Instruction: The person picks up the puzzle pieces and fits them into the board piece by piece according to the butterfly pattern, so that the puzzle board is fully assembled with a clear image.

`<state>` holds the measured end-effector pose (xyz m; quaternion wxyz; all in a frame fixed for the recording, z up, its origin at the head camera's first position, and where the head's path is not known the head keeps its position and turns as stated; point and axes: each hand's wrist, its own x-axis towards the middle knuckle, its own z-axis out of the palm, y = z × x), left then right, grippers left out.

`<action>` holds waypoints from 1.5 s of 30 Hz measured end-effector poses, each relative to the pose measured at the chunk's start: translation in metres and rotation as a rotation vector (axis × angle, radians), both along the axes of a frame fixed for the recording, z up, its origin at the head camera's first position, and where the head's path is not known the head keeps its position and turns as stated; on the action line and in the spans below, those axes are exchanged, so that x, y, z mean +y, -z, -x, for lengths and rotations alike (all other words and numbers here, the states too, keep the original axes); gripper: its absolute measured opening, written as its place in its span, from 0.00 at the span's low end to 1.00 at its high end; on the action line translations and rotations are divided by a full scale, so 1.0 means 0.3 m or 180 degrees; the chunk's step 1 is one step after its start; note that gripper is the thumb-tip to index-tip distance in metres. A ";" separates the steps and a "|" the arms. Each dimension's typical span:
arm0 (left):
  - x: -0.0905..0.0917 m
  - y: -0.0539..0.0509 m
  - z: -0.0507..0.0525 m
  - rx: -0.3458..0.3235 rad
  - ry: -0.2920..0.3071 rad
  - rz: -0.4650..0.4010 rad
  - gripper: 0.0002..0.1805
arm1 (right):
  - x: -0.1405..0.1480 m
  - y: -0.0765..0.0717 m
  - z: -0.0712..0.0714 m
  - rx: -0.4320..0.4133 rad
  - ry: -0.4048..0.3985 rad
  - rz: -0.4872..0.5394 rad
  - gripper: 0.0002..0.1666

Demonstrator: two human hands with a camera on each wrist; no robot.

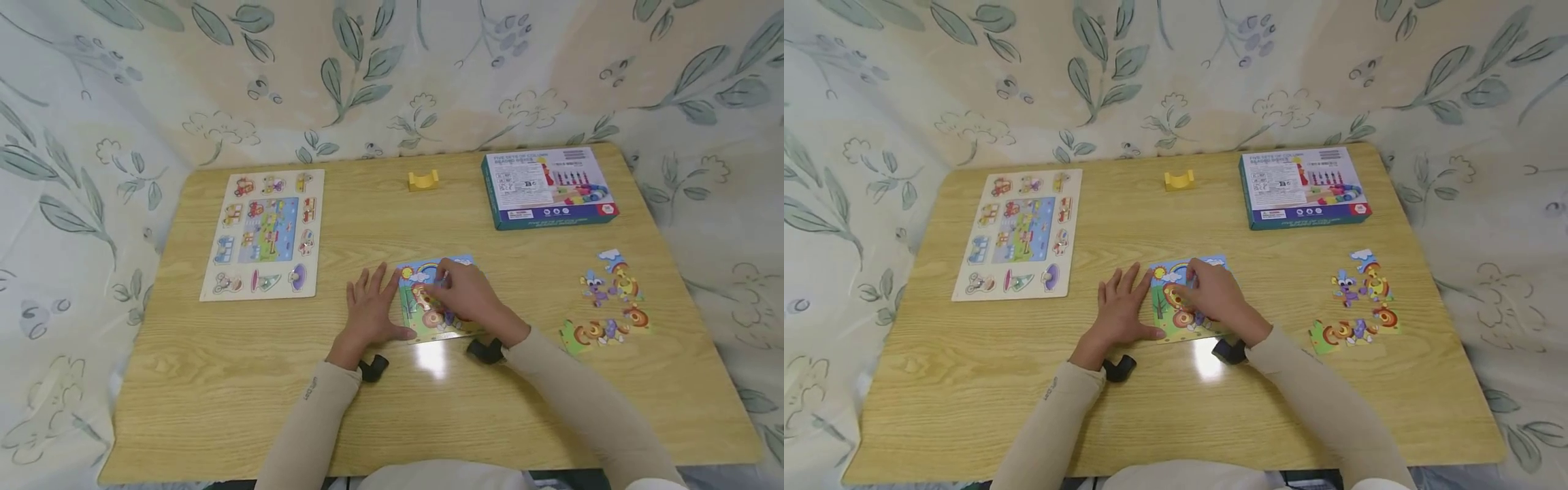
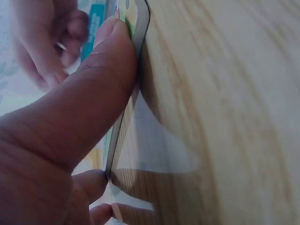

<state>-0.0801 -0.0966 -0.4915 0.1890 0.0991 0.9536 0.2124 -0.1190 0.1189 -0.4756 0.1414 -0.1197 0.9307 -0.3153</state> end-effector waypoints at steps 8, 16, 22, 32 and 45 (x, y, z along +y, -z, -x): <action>0.001 0.011 -0.003 0.0018 -0.0020 -0.0071 0.68 | 0.425 -0.097 0.036 0.0078 0.0801 -0.0372 0.22; 0.001 0.000 -0.001 -0.0067 0.0007 -0.0046 0.67 | 0.761 -0.083 0.046 -0.0052 0.1358 -0.1014 0.36; 0.003 0.005 0.002 -0.0056 0.0055 -0.0022 0.67 | 0.822 -0.033 0.040 -0.0252 0.1391 -0.1279 0.41; -0.002 0.012 -0.003 -0.0021 -0.0025 0.0009 0.68 | 0.780 -0.037 0.089 -0.0172 0.1491 -0.1430 0.27; -0.001 0.004 -0.005 0.0012 -0.0019 -0.0007 0.68 | 0.330 -0.080 0.106 0.0042 0.0609 0.0085 0.18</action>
